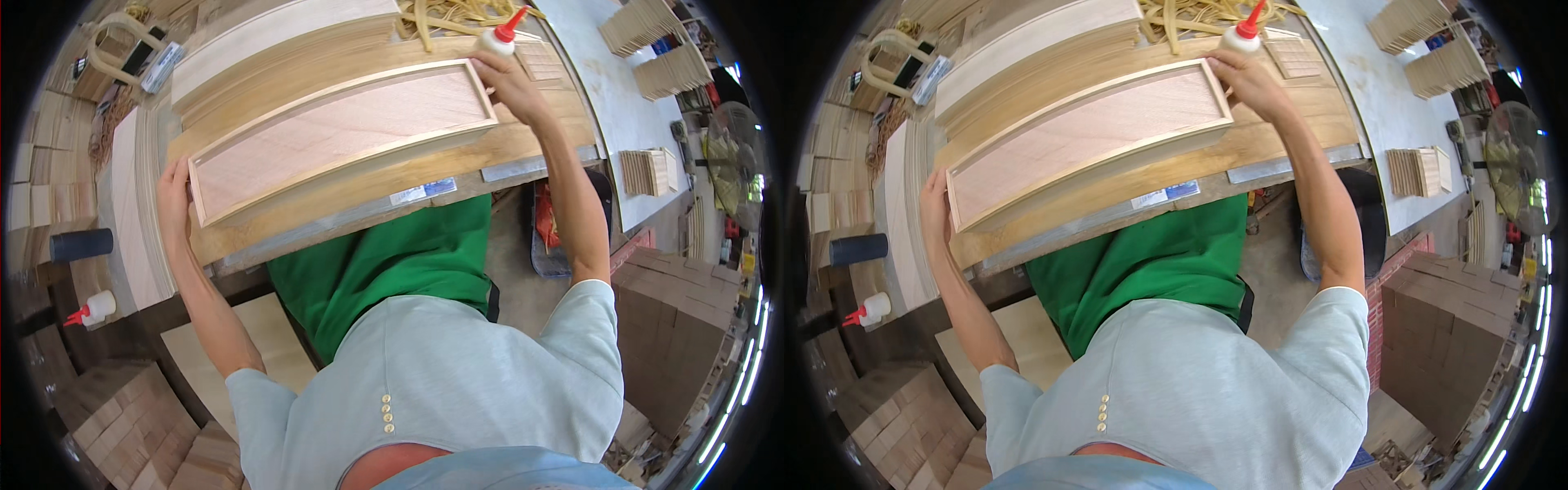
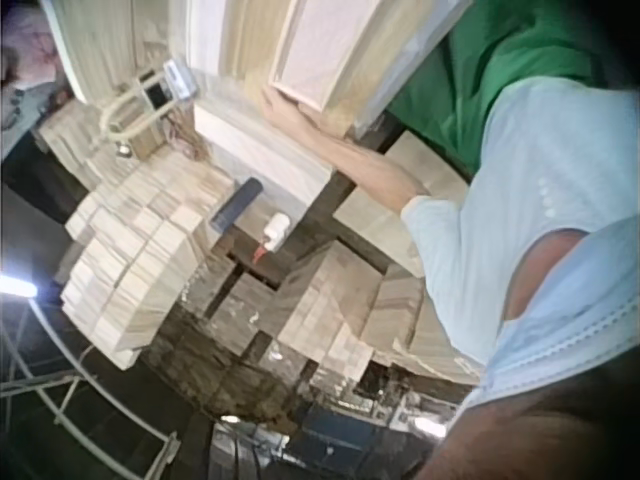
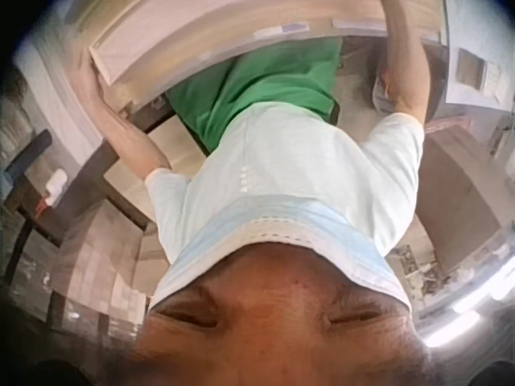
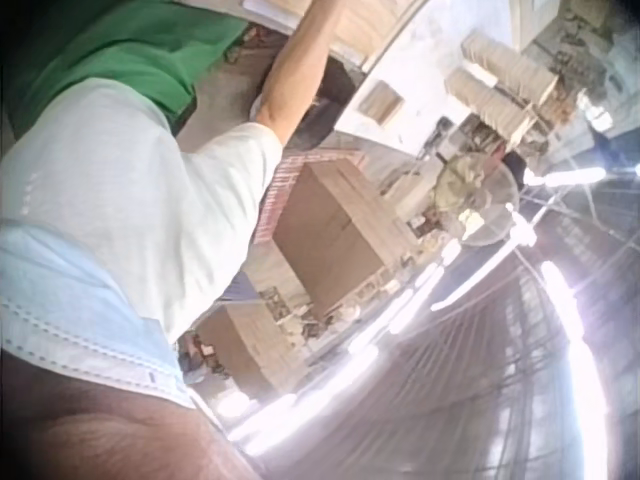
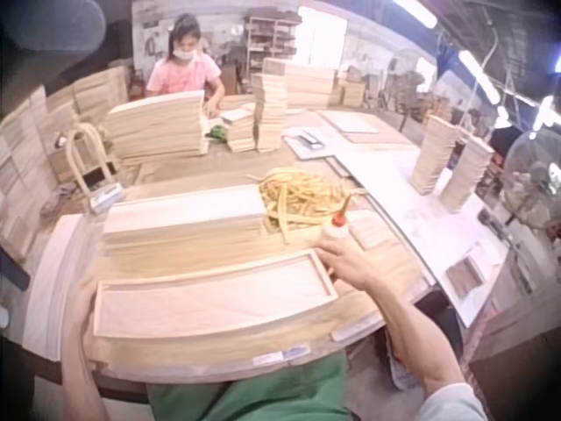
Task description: Applying wood glue to thin wooden strips and assembling them into a rectangular box frame.
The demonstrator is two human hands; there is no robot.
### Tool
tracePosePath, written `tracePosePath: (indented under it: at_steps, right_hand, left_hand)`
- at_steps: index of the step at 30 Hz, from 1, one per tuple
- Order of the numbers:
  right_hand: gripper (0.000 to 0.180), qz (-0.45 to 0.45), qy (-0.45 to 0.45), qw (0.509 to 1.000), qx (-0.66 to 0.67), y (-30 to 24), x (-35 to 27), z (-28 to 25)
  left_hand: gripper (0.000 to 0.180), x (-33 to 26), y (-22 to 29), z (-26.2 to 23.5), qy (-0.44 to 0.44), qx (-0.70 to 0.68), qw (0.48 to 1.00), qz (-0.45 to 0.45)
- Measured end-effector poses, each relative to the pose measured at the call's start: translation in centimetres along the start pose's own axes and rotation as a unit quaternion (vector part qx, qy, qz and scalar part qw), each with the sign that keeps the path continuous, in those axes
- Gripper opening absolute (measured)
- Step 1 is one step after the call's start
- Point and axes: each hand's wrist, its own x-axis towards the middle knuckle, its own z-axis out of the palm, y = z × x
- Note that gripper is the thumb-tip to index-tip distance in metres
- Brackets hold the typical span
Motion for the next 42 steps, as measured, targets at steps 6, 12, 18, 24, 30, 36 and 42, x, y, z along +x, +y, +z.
tracePosePath:
  at_steps: [6,12,18,24,30,36,42]
  right_hand:
    - [0.052,-0.001,0.011,0.999,-0.043,-0.1,-1.6,0.4]
    - [0.064,0.047,-0.031,0.998,-0.022,2.1,-2.7,-0.4]
    - [0.065,0.068,-0.109,0.988,0.087,1.0,-3.2,-0.7]
    - [0.055,-0.091,-0.091,0.954,0.271,0.0,-3.3,0.5]
    - [0.048,-0.083,-0.046,0.949,0.299,3.1,-5.1,1.5]
    - [0.044,-0.015,-0.025,0.971,0.238,1.2,-6.2,2.7]
    - [0.029,-0.119,0.101,0.988,-0.01,-3.8,-2.2,1.9]
  left_hand:
    - [0.043,-2.7,-2.0,-1.6,-0.003,0.007,0.999,0.053]
    - [0.054,-5.7,-3.4,-2.5,-0.066,-0.041,0.996,-0.049]
    - [0.057,-6.5,-0.8,-3.1,-0.136,-0.009,0.99,-0.046]
    - [0.056,-7.6,0.9,-2.9,-0.067,-0.166,0.966,0.185]
    - [0.054,-6.8,-5.3,-2.3,-0.075,-0.174,0.972,0.139]
    - [0.058,-8.0,-5.6,-1.8,-0.042,-0.285,0.958,0.006]
    - [0.058,-7.8,-4.9,-1.1,-0.051,-0.245,0.967,0.038]
